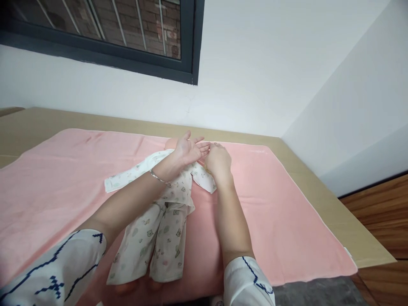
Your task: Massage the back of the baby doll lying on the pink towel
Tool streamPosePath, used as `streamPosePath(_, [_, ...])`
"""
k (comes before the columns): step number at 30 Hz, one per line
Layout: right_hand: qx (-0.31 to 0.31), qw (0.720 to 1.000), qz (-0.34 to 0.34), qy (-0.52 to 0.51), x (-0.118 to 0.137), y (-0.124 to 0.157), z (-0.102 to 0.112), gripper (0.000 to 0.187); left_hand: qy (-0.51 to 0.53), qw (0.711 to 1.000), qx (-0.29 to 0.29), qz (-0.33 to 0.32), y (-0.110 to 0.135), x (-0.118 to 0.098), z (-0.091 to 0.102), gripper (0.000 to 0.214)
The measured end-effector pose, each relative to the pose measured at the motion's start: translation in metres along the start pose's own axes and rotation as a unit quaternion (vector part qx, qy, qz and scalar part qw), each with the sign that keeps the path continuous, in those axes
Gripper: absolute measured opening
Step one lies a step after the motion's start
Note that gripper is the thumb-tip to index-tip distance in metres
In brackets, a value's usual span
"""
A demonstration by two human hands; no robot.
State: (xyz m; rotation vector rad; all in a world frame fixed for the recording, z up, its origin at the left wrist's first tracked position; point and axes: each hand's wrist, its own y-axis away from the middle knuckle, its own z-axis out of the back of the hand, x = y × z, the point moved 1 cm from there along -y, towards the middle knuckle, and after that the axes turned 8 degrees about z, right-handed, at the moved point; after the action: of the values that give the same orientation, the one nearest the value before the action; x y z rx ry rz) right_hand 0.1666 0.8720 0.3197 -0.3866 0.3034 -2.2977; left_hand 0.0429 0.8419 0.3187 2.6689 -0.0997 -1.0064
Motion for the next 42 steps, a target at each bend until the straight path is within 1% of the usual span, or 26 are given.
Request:
streamPosePath(4, [0.004, 0.999, 0.001, 0.038, 0.005, 0.000, -0.002, 0.036, 0.006, 1.000, 0.004, 0.020, 0.011, 0.000, 0.010, 0.073])
streamPosePath(6, [0.006, 0.998, 0.001, 0.066, 0.008, 0.001, -0.003, 0.033, 0.007, 1.000, 0.002, 0.030, 0.024, 0.001, 0.016, 0.072])
streamPosePath(9, [0.002, 0.995, -0.007, 0.102, 0.013, 0.001, -0.008, 0.033, 0.004, 0.999, -0.010, 0.047, 0.051, 0.003, 0.030, 0.070])
streamPosePath(13, [-0.003, 0.988, -0.014, 0.154, 0.020, 0.001, -0.020, 0.043, -0.017, 0.997, -0.058, 0.046, 0.086, -0.001, 0.055, 0.065])
streamPosePath(16, [-0.009, 0.982, -0.021, 0.188, 0.026, 0.002, -0.030, 0.054, -0.011, 0.997, -0.071, 0.034, 0.108, -0.007, 0.071, 0.061])
streamPosePath(17, [-0.010, 0.980, -0.023, 0.197, 0.028, 0.003, -0.033, 0.055, -0.008, 0.997, -0.072, 0.030, 0.114, -0.009, 0.074, 0.060])
streamPosePath(22, [0.016, 0.975, -0.020, 0.220, 0.039, 0.006, -0.045, 0.038, -0.003, 0.998, -0.068, 0.016, 0.137, -0.015, 0.079, 0.059])
streamPosePath(24, [0.012, 0.980, -0.023, 0.196, 0.043, 0.006, -0.046, 0.037, -0.011, 0.997, -0.079, 0.006, 0.142, -0.016, 0.079, 0.061])
streamPosePath(27, [-0.009, 0.992, -0.017, 0.123, 0.053, 0.009, -0.040, 0.042, -0.015, 0.995, -0.101, 0.009, 0.149, -0.017, 0.079, 0.064])
streamPosePath(28, [-0.021, 0.996, -0.003, 0.092, 0.059, 0.011, -0.036, 0.044, -0.014, 0.994, -0.106, 0.016, 0.151, -0.017, 0.077, 0.064])
streamPosePath(30, [-0.042, 0.998, 0.051, 0.012, 0.076, 0.020, -0.030, 0.049, -0.005, 0.994, -0.110, 0.027, 0.156, -0.016, 0.072, 0.065])
streamPosePath(31, [-0.045, 0.994, 0.089, -0.035, 0.087, 0.027, -0.027, 0.051, 0.002, 0.994, -0.106, 0.029, 0.160, -0.016, 0.068, 0.064])
streamPosePath(33, [-0.028, 0.978, 0.170, -0.120, 0.110, 0.044, -0.025, 0.056, 0.011, 0.997, -0.071, 0.038, 0.169, -0.016, 0.058, 0.060])
streamPosePath(35, [0.003, 0.957, 0.250, -0.148, 0.133, 0.064, -0.023, 0.061, 0.013, 0.998, -0.032, 0.057, 0.179, -0.018, 0.050, 0.060])
streamPosePath(36, [0.011, 0.946, 0.286, -0.154, 0.143, 0.073, -0.022, 0.067, 0.011, 0.998, -0.028, 0.061, 0.183, -0.020, 0.048, 0.061])
streamPosePath(39, [0.018, 0.915, 0.365, -0.171, 0.162, 0.099, -0.016, 0.089, -0.011, 0.997, -0.069, 0.037, 0.193, -0.028, 0.052, 0.065])
streamPosePath(40, [0.021, 0.904, 0.387, -0.178, 0.166, 0.106, -0.013, 0.093, -0.022, 0.996, -0.079, 0.021, 0.194, -0.031, 0.056, 0.066])
streamPosePath(42, [0.029, 0.885, 0.424, -0.191, 0.169, 0.115, -0.008, 0.096, -0.051, 0.996, -0.077, -0.004, 0.194, -0.031, 0.060, 0.067])
